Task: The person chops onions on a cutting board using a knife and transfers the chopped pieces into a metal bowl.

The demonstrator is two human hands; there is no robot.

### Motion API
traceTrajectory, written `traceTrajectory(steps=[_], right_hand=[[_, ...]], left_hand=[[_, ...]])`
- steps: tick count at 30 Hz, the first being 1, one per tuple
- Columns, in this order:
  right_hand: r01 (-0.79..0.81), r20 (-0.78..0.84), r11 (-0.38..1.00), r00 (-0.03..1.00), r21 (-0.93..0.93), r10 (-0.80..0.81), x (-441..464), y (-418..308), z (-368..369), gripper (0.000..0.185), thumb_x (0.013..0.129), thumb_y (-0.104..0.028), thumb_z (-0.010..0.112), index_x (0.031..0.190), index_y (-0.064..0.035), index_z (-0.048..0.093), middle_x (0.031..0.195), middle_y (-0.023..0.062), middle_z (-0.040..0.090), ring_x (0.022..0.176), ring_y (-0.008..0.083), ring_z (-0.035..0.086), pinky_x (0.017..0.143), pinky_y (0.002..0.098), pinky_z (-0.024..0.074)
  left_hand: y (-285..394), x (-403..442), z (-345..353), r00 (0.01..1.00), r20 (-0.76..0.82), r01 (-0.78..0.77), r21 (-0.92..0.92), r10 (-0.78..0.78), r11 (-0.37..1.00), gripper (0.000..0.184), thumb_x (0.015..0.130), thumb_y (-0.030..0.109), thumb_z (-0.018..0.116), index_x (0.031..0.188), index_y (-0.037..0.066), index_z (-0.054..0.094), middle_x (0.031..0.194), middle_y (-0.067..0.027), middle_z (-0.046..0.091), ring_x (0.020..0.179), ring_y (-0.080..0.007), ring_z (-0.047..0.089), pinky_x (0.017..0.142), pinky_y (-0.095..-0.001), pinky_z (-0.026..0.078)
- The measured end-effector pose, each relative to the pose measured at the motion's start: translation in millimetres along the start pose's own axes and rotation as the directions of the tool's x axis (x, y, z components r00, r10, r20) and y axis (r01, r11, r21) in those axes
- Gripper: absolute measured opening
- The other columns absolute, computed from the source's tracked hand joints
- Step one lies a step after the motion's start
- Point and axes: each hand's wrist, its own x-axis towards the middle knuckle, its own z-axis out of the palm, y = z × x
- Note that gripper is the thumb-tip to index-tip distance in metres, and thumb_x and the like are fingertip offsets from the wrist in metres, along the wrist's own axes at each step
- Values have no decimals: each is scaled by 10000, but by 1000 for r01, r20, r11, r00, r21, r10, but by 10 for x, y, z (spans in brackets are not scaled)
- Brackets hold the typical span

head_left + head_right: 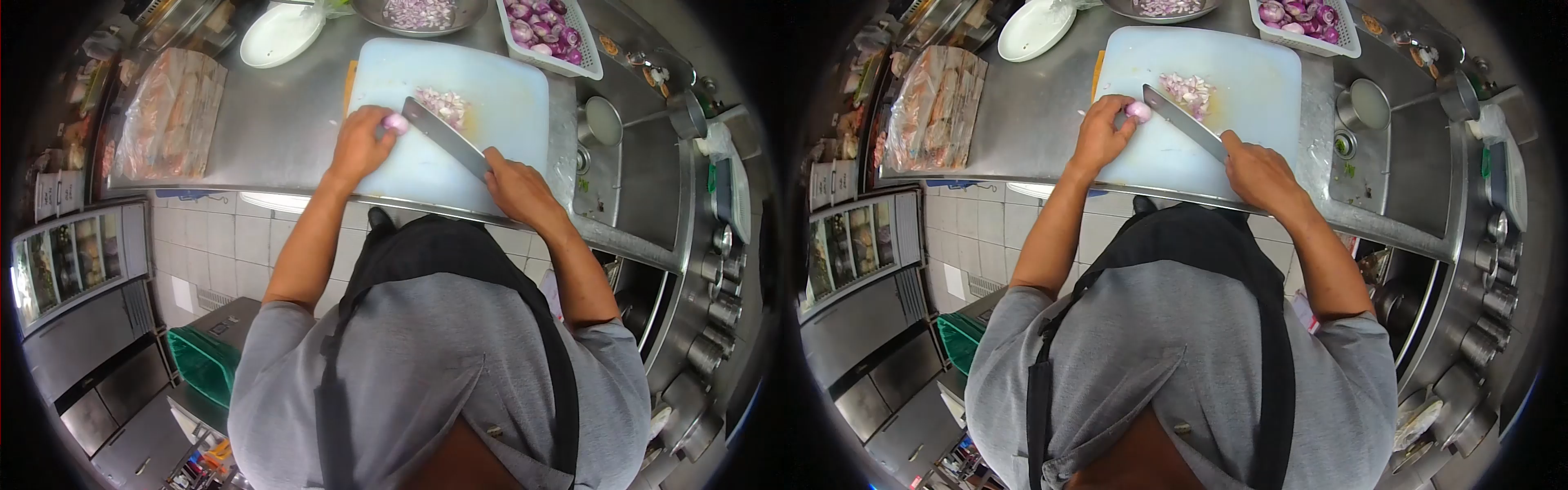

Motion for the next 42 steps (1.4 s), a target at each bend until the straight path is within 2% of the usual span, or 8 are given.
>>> traceTrajectory(steps=[7, 12, 15, 22, 26, 29, 38, 42], right_hand=[[26, 53, 998, 998, -56, -23, -9, -303, -254, 219, 1021, -128, 544, 1189, -1, 484, 871, 306, 696, 843, 527, 673, 767, 623, 499], [75, 67, 994, 995, -85, -70, 60, -440, -281, 173, 1003, -85, 499, 1143, 15, 480, 809, 299, 691, 777, 524, 680, 725, 619, 514], [-4, 111, 999, 994, -45, 9, 14, -350, -60, 153, 1002, -72, 487, 1127, 14, 470, 788, 297, 684, 765, 526, 677, 705, 621, 508], [61, 53, 996, 997, -70, -58, -42, -672, -411, 176, 1019, -100, 532, 1125, 11, 446, 778, 302, 675, 760, 530, 674, 704, 622, 504], [-34, 93, 999, 995, -34, 37, -4, -511, 60, 187, 1025, -108, 531, 1138, 10, 440, 783, 307, 673, 757, 533, 669, 706, 624, 504], [-56, 94, 998, 994, -17, 58, -14, -614, 20, 214, 1043, -126, 558, 1146, 11, 430, 806, 308, 672, 790, 544, 649, 709, 628, 472], [-109, 88, 993, 990, -37, 112, -75, -701, 76, 205, 1027, -124, 539, 1151, 5, 438, 846, 318, 688, 818, 541, 673, 741, 634, 501], [-108, 92, 992, 989, -65, 114, -47, -762, -30, 228, 1021, -125, 547, 1165, 13, 437, 857, 329, 685, 847, 548, 669, 769, 630, 502]], left_hand=[[-20, -22, 40, 1000, 10, 4, 26, -4, 1000, 225, 855, 28, 752, 1077, 36, 719, 1036, -129, 701, 989, -337, 682, 887, -421, 547], [-8, 4, 37, 1000, 12, 7, 47, -8, 999, 209, 856, 23, 752, 1062, 35, 718, 1035, -121, 703, 986, -340, 683, 889, -425, 545], [-33, -11, 40, 1000, -1, -2, 25, 2, 1000, 198, 860, 29, 755, 1054, 40, 717, 1028, -116, 701, 982, -341, 679, 887, -429, 544], [-90, -50, 42, 998, -36, -50, 1, 50, 999, 162, 869, 42, 764, 1024, 51, 715, 1019, -107, 695, 959, -345, 663, 864, -433, 540], [-132, -59, 54, 996, -59, -63, -45, 60, 997, 138, 881, 38, 754, 1013, 59, 721, 1014, -98, 690, 976, -337, 660, 864, -427, 539], [-167, -60, 40, 996, -50, -81, -61, 78, 995, 142, 881, 34, 751, 1018, 57, 723, 1018, -95, 688, 972, -334, 660, 863, -427, 538], [-236, -55, 42, 982, -58, -183, -99, 178, 978, 139, 874, 40, 727, 1007, 76, 713, 965, -113, 647, 921, -366, 618, 816, -463, 513], [-262, -52, 42, 985, -46, -170, -95, 167, 981, 135, 892, 45, 729, 1025, 63, 716, 995, -105, 667, 954, -350, 638, 850, -441, 522]])
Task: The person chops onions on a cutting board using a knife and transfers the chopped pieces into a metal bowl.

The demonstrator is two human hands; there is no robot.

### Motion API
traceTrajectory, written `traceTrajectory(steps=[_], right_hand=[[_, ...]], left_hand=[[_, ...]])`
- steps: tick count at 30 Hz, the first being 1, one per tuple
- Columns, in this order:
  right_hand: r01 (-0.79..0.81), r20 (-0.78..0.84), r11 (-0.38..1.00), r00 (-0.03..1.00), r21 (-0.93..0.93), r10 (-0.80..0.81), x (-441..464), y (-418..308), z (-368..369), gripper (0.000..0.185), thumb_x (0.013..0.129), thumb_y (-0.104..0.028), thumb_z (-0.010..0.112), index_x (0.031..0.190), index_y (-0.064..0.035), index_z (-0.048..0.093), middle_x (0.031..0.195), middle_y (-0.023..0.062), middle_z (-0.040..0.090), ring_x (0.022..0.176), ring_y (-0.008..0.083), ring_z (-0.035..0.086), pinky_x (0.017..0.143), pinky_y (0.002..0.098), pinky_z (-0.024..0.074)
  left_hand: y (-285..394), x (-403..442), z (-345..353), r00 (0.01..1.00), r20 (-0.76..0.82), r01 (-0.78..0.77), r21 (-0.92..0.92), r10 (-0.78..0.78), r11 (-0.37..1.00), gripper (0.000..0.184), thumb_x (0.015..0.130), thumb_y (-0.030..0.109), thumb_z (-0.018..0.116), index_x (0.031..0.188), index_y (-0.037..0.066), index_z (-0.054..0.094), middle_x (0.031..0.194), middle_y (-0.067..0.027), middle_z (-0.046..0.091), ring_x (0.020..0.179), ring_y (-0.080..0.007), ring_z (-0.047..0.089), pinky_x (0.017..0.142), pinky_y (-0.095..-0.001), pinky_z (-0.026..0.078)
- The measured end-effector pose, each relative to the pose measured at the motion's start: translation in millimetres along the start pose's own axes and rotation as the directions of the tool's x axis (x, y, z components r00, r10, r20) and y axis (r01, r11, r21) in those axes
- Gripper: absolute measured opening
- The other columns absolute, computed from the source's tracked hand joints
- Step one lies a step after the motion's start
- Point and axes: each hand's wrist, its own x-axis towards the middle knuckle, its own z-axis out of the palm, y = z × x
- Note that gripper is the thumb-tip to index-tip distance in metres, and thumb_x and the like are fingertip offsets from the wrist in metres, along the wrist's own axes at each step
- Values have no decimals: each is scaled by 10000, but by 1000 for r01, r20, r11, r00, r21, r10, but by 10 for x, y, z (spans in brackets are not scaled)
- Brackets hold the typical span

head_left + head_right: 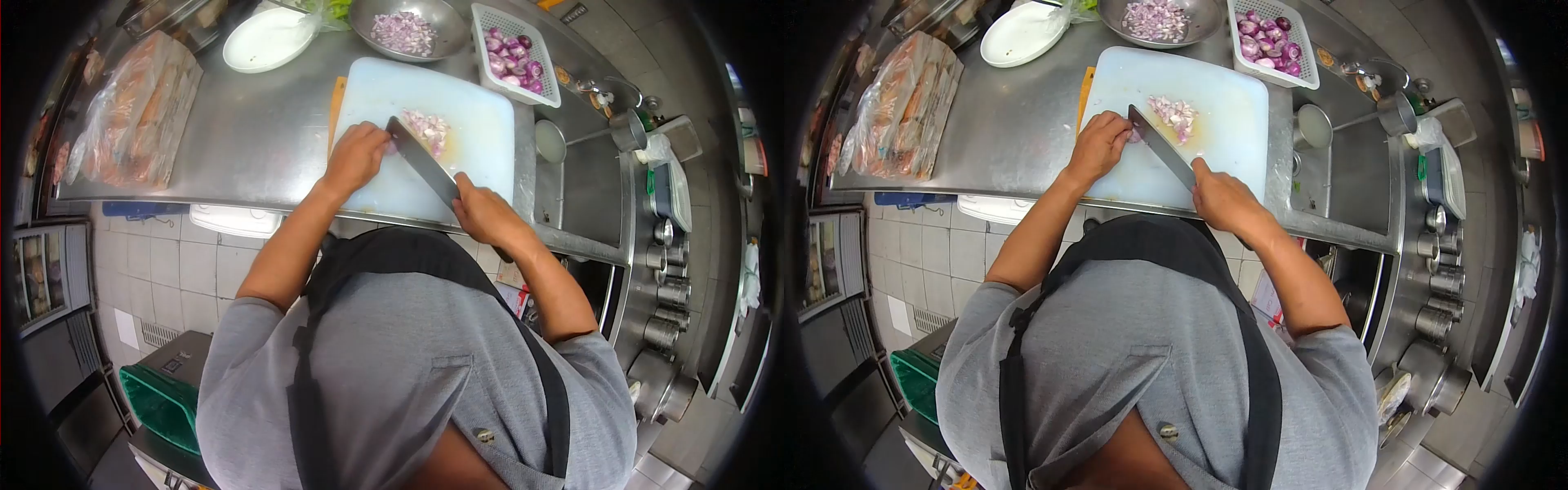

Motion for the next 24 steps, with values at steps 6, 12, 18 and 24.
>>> traceTrajectory(steps=[6, 12, 18, 24], right_hand=[[-46, 34, 997, 998, 57, 44, -93, 2, 73, 227, 1015, -128, 549, 1157, 21, 455, 878, 338, 687, 869, 542, 676, 799, 628, 503], [-54, -42, 998, 998, -16, 53, -165, -161, -63, 217, 1020, -129, 575, 1139, 1, 448, 831, 305, 685, 845, 539, 663, 751, 627, 484], [-36, -81, 999, 996, 23, 38, -152, -263, -119, 199, 1019, -119, 567, 1122, 3, 448, 783, 290, 682, 793, 536, 664, 723, 630, 494], [-70, -17, 996, 997, 63, 71, -151, -142, 216, 187, 1016, -107, 555, 1127, 5, 455, 782, 288, 686, 776, 531, 674, 717, 631, 507]], left_hand=[[-21, 7, 20, 1000, -21, -13, -37, 13, 999, 147, 878, 33, 709, 1020, 70, 706, 966, -122, 639, 937, -375, 613, 832, -469, 501], [28, -73, -13, 1000, -2, 13, 9, -13, 1000, 156, 882, 31, 740, 1032, 67, 714, 1019, -91, 672, 967, -330, 645, 857, -425, 528], [11, -37, -13, 1000, 4, -9, 15, 9, 1000, 166, 872, 19, 739, 1029, 66, 716, 1018, -92, 674, 973, -328, 648, 860, -421, 529], [-1, -62, 16, 1000, 13, 10, 4, -10, 1000, 177, 866, 15, 737, 1038, 52, 721, 1030, -96, 680, 979, -330, 651, 874, -422, 534]])
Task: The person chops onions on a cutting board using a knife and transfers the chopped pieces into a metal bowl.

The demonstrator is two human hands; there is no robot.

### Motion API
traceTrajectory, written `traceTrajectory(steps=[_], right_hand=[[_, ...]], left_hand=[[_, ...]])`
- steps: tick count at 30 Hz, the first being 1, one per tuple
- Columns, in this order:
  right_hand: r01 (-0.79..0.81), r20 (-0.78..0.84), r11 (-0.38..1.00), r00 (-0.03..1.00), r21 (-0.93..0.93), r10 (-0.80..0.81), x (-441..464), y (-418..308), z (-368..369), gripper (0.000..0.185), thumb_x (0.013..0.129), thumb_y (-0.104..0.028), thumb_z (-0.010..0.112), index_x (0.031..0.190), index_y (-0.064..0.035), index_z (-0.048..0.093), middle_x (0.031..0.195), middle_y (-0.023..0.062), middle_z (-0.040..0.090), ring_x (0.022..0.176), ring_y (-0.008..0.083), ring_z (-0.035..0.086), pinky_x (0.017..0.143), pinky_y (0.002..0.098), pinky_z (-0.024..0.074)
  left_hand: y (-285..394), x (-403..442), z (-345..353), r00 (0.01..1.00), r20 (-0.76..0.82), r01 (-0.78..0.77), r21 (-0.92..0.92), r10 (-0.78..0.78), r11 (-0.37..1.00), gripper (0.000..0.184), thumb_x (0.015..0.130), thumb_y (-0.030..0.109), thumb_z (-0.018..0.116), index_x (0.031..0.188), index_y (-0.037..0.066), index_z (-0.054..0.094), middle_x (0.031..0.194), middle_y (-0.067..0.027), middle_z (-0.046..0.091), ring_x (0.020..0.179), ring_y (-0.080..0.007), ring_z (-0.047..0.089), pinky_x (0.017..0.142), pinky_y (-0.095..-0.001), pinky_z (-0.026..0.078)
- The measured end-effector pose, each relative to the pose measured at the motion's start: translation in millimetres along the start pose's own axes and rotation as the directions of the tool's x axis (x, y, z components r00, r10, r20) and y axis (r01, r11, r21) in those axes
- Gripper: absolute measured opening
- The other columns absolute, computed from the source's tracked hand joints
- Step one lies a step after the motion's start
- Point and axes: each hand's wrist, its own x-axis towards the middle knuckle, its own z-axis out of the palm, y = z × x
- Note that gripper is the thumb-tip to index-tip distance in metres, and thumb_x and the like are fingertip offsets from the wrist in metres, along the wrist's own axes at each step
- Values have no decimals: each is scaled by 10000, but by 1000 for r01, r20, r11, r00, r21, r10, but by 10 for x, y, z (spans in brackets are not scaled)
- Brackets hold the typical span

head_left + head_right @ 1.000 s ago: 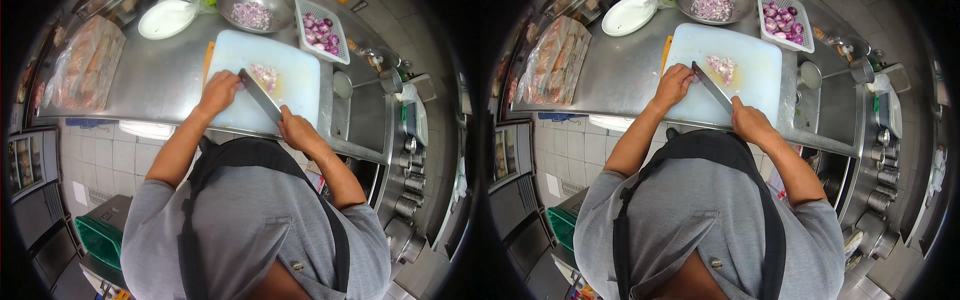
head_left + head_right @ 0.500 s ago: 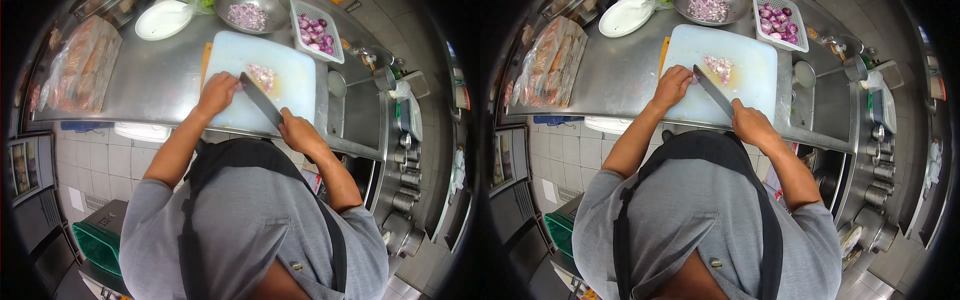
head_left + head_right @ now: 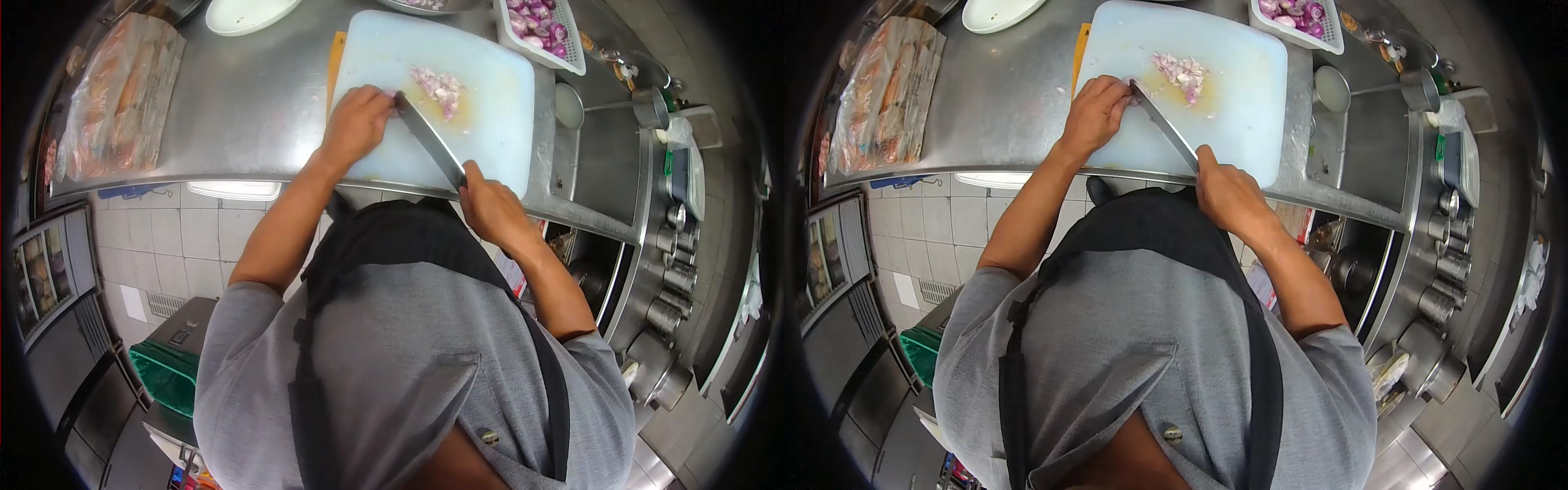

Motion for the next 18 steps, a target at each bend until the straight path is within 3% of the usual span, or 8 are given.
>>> traceTrajectory(steps=[9, 12, 18], right_hand=[[15, -46, 1000, 999, -20, -16, -59, -87, -274, 207, 1021, -108, 579, 1148, -9, 449, 776, 290, 673, 787, 541, 653, 708, 628, 476], [28, -31, 999, 999, 18, -27, 14, -53, -169, 210, 1018, -105, 576, 1148, -5, 446, 781, 297, 675, 790, 541, 660, 717, 630, 487], [28, -17, 994, 999, 105, -27, -54, 183, -40, 212, 1020, -121, 582, 1168, -27, 463, 804, 280, 691, 805, 528, 675, 726, 631, 490]], left_hand=[[-19, 3, -5, 1000, -12, -25, 17, 25, 1000, 161, 872, 15, 735, 1029, 46, 722, 1037, -101, 689, 975, -325, 655, 870, -422, 538], [-20, 17, 12, 997, -56, -61, -22, 60, 998, 145, 841, -6, 725, 975, 48, 709, 953, -109, 655, 891, -348, 629, 801, -445, 518], [41, 10, -51, 1000, 21, 12, 35, -12, 999, 178, 859, 21, 757, 1033, 43, 728, 1012, -98, 691, 954, -322, 666, 857, -406, 545]])
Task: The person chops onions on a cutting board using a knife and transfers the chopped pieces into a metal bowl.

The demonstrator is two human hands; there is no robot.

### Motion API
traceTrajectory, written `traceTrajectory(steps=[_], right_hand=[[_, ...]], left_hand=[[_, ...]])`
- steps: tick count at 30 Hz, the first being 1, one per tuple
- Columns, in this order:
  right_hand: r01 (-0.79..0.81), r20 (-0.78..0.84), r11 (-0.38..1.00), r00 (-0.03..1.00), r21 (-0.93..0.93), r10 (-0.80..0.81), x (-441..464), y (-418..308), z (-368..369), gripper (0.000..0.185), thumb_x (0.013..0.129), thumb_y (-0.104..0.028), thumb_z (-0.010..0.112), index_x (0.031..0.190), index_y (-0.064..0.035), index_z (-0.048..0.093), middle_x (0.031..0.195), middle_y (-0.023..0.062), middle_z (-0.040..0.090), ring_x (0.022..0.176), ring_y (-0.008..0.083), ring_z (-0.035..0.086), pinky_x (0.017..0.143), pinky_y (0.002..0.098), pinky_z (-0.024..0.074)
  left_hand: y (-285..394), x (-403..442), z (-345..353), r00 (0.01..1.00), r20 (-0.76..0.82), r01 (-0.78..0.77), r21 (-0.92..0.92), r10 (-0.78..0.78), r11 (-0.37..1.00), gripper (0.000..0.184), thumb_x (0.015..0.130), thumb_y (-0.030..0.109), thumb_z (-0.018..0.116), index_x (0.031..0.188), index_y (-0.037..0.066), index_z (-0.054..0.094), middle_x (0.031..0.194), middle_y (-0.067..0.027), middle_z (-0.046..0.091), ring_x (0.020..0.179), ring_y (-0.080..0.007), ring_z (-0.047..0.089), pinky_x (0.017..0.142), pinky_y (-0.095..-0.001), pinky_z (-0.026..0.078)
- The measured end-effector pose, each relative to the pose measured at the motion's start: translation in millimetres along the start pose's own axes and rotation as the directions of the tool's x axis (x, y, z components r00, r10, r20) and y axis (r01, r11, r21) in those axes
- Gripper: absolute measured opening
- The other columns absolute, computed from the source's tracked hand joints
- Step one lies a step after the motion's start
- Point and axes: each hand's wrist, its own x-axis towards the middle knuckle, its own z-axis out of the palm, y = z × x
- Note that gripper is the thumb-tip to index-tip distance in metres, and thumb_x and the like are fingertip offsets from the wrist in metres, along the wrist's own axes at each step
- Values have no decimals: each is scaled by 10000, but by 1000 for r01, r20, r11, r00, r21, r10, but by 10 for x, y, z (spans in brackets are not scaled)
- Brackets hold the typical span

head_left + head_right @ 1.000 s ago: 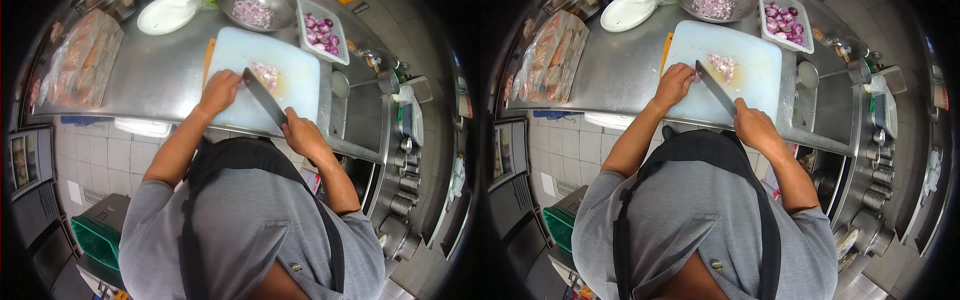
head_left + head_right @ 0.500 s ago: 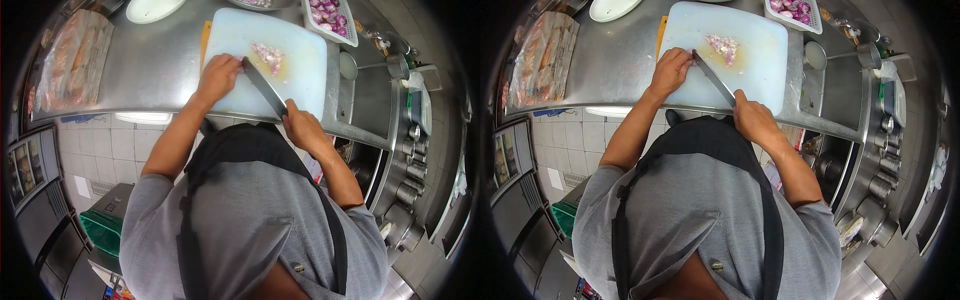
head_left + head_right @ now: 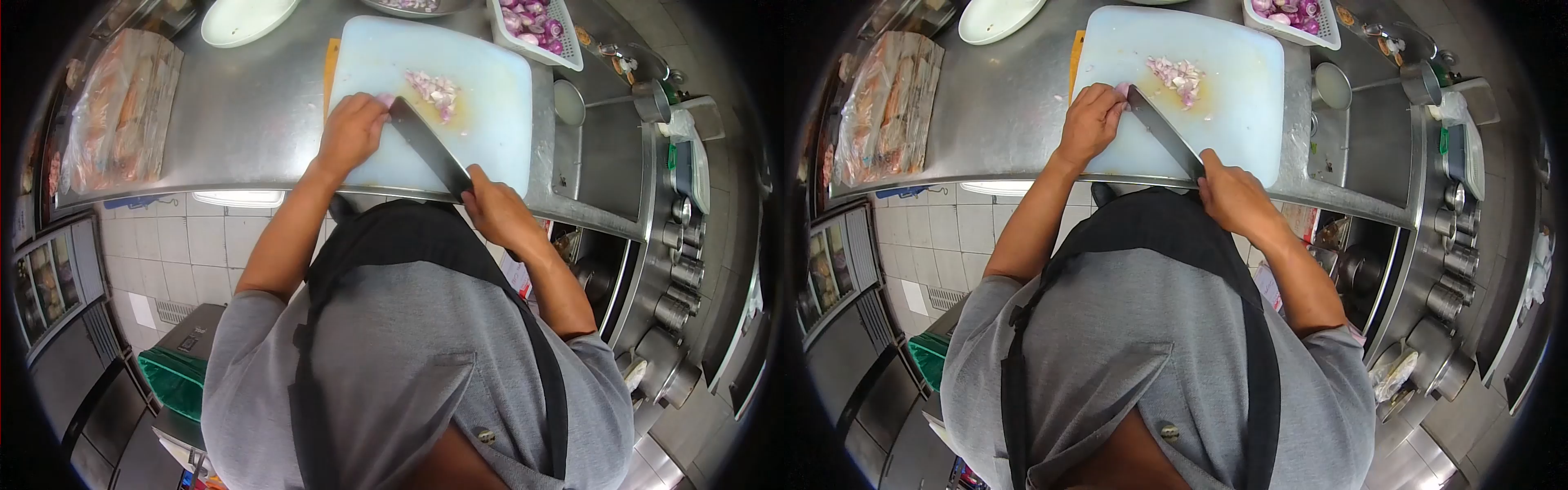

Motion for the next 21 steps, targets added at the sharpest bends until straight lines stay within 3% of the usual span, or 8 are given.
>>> traceTrajectory(steps=[4, 7, 10, 13, 15, 16, 19, 21], right_hand=[[-124, -140, 991, 982, 52, 130, -180, 159, -171, 212, 1005, -137, 617, 1169, -63, 506, 822, 257, 695, 807, 512, 678, 729, 624, 500], [-210, -425, 960, 898, -186, 114, 5, 468, -100, 285, 981, -142, 655, 1235, -88, 539, 913, 239, 704, 831, 488, 689, 744, 581, 526], [-137, -550, 961, 835, -238, -17, 293, 929, 128, 369, 974, -138, 687, 1329, -124, 587, 1063, 229, 710, 916, 470, 685, 794, 532, 539], [-79, -439, 972, 898, -221, -26, 263, 1094, 173, 403, 932, -191, 747, 1316, -118, 651, 1109, 195, 702, 1027, 394, 697, 844, 485, 561], [200, -591, 965, 763, -167, -261, 161, 1104, -286, 346, 907, -182, 780, 1239, -105, 723, 1134, 133, 726, 997, 293, 692, 894, 402, 557], [-8, -546, 995, 835, 99, 62, -159, 511, -914, 326, 899, -180, 786, 1209, -87, 746, 1148, 86, 734, 1042, 213, 674, 933, 344, 540], [131, -658, 908, 649, -398, -382, -1257, 26, -2322, 402, 890, -212, 810, 1245, -40, 728, 1098, 103, 749, 984, 227, 729, 888, 348, 571], [249, -510, 717, 556, -651, -657, -1794, -155, -2721, 400, 891, -211, 806, 1243, -39, 725, 1091, 105, 747, 974, 230, 726, 877, 350, 570]], left_hand=[[27, 21, 24, 1000, -12, 5, 41, -4, 999, 278, 866, 42, 731, 1144, 61, 733, 1205, -100, 698, 1095, -320, 646, 944, -431, 515], [92, 36, 33, 997, 13, -75, 100, 74, 992, 345, 870, 57, 711, 1213, 84, 728, 1326, -93, 686, 1180, -308, 628, 997, -453, 475], [49, 29, 76, 992, 73, -111, 132, 102, 985, 364, 864, 63, 709, 1224, 108, 724, 1345, -85, 687, 1181, -297, 633, 981, -465, 456], [25, 15, 74, 994, 87, -83, 141, 71, 987, 386, 871, 71, 706, 1255, 112, 717, 1358, -84, 682, 1199, -290, 626, 1010, -444, 447], [9, -15, 78, 992, 123, -39, 147, 21, 988, 424, 889, 80, 695, 1312, 105, 698, 1397, -77, 668, 1245, -290, 606, 1066, -439, 431], [-3, -22, 84, 994, 110, -36, 157, 18, 987, 424, 891, 84, 695, 1313, 110, 699, 1401, -76, 666, 1248, -291, 604, 1068, -439, 430], [-13, -29, 113, 993, 116, -33, 168, 14, 985, 426, 895, 93, 696, 1320, 125, 699, 1412, -75, 660, 1258, -292, 599, 1077, -437, 428], [-25, -26, 109, 992, 129, -21, 174, -2, 985, 432, 897, 97, 694, 1328, 136, 698, 1420, -75, 657, 1265, -292, 596, 1085, -434, 426]])
